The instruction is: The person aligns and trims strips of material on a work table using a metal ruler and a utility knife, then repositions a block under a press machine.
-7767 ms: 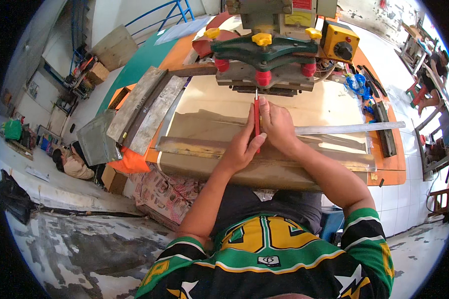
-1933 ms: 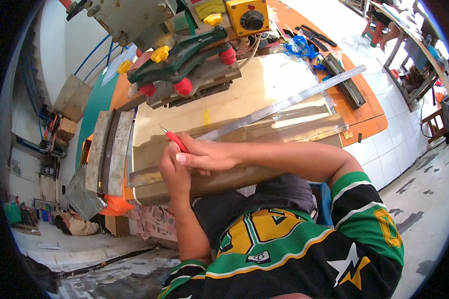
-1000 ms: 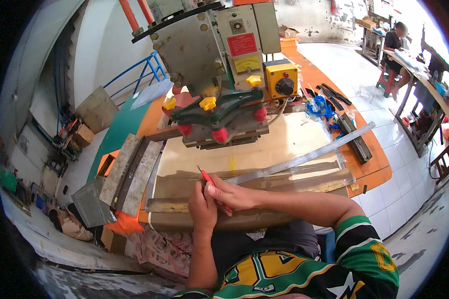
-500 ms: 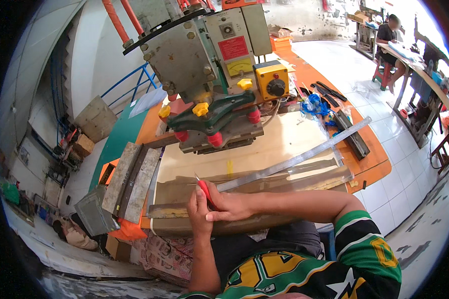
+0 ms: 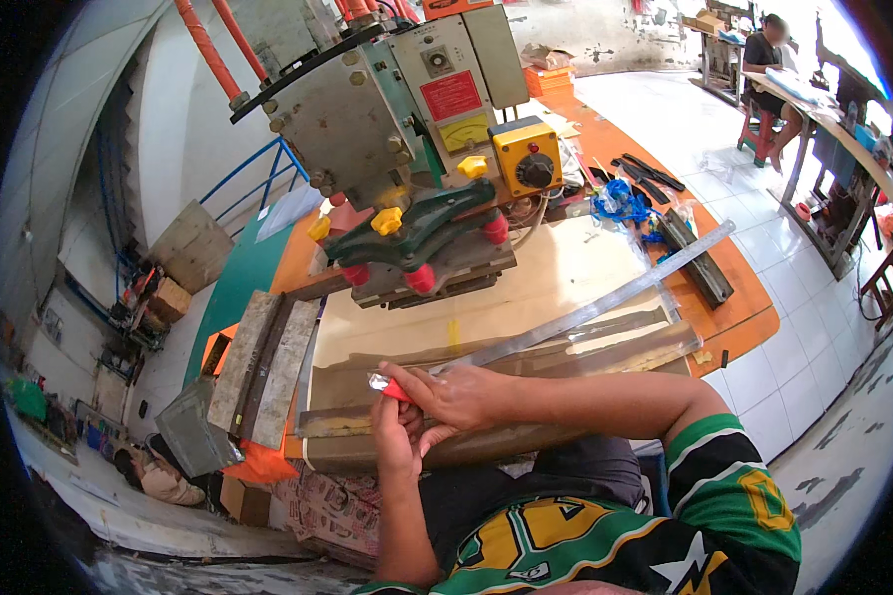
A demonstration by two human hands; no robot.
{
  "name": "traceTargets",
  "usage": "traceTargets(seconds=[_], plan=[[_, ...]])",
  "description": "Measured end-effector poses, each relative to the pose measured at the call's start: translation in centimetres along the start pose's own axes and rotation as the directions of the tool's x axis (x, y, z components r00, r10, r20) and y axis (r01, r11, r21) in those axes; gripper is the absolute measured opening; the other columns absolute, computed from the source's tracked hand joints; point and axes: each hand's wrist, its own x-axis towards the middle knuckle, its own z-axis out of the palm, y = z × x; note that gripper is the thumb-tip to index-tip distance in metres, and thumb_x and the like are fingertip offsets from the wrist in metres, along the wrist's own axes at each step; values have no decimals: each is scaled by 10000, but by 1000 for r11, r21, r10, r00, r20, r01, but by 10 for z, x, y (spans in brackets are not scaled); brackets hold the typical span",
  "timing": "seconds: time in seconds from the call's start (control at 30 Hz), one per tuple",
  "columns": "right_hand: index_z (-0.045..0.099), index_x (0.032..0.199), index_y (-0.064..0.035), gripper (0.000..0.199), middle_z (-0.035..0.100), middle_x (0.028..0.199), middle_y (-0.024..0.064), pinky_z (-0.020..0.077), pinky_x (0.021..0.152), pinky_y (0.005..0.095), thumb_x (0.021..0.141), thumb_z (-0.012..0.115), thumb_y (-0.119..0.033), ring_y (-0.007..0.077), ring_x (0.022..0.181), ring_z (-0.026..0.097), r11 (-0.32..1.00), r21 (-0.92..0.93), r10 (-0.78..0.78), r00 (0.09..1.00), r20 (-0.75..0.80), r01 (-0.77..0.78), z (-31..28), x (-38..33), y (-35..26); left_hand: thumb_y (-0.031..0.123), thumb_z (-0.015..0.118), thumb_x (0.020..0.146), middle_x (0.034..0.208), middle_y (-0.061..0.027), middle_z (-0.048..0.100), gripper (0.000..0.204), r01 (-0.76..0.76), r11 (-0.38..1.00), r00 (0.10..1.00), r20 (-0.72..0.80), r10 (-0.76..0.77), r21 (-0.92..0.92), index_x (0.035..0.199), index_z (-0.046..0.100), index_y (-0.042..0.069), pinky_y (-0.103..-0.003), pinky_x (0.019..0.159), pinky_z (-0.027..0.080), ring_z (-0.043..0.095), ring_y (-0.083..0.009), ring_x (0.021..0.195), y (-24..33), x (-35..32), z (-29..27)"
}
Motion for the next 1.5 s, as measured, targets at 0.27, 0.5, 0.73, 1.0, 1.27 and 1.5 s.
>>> traceTargets(seconds=[0.27, 0.5, 0.73, 1.0, 1.27, 1.5], plan=[[118, 1574, 52, 1151, 595, 1171, 266, 569, 609, 431, 842, 563, -716, 402, 791, 697, 980, -181, -53, 988, 144, 79, -5, 1, 1, 460, 500, 1042, 654, 90, 416, 346, 367, 911, 904, 302, -301, -190, 864, 546, 167, -190, 434, 323, 397, -42, 494, -19, 3, -38], [212, 1548, -8, 897, 624, 1143, 277, 547, 740, 473, 974, 484, -643, 455, 892, 689, 877, 460, 125, 991, 56, -137, 16, 6, -6, 486, 505, 1037, 917, -2, 621, 436, 119, 984, 991, -47, -126, -130, 1162, 611, 83, -270, 648, 485, 591, -88, 766, -26, 1, -26], [341, 1433, -59, 701, 536, 788, 79, 440, 585, 322, 1052, 242, -640, 193, 616, 536, 381, 876, 254, 944, 210, -297, 4, 6, -4, 414, 451, 1090, 833, -120, 620, 406, -445, 613, 855, 106, 508, 653, 1020, 558, 28, -395, 665, 463, 613, -262, 750, -20, 9, 4], [268, 1408, -74, 737, 582, 821, 86, 416, 456, 254, 1013, 392, -684, 140, 545, 585, 380, 794, 61, 869, 491, -475, -5, 3, 6, 372, 419, 1096, 718, -156, 553, 411, -562, 452, 785, 274, 555, 693, 941, 552, 16, -416, 612, 438, 548, -296, 630, -8, 12, 1], [-228, 1544, -18, 1120, 596, 1010, 254, 522, 578, 337, 990, 641, -456, 236, 652, 644, 574, 775, 81, 960, 269, -266, -8, 2, -6, 407, 432, 1090, 944, -83, 628, 463, -405, 756, 911, 162, 378, 515, 1092, 631, -12, -363, 794, 464, 559, -189, 868, -6, 3, 7], [-229, 1537, 1, 1303, 629, 1071, 403, 491, 733, 564, 857, 741, -541, 518, 816, 666, 899, 405, 76, 970, 229, -166, -11, 3, -6, 400, 427, 1092, 986, -40, 609, 448, -329, 928, 934, -85, 347, 173, 1171, 615, 1, -297, 767, 468, 579, -136, 896, -2, -6, 34]])
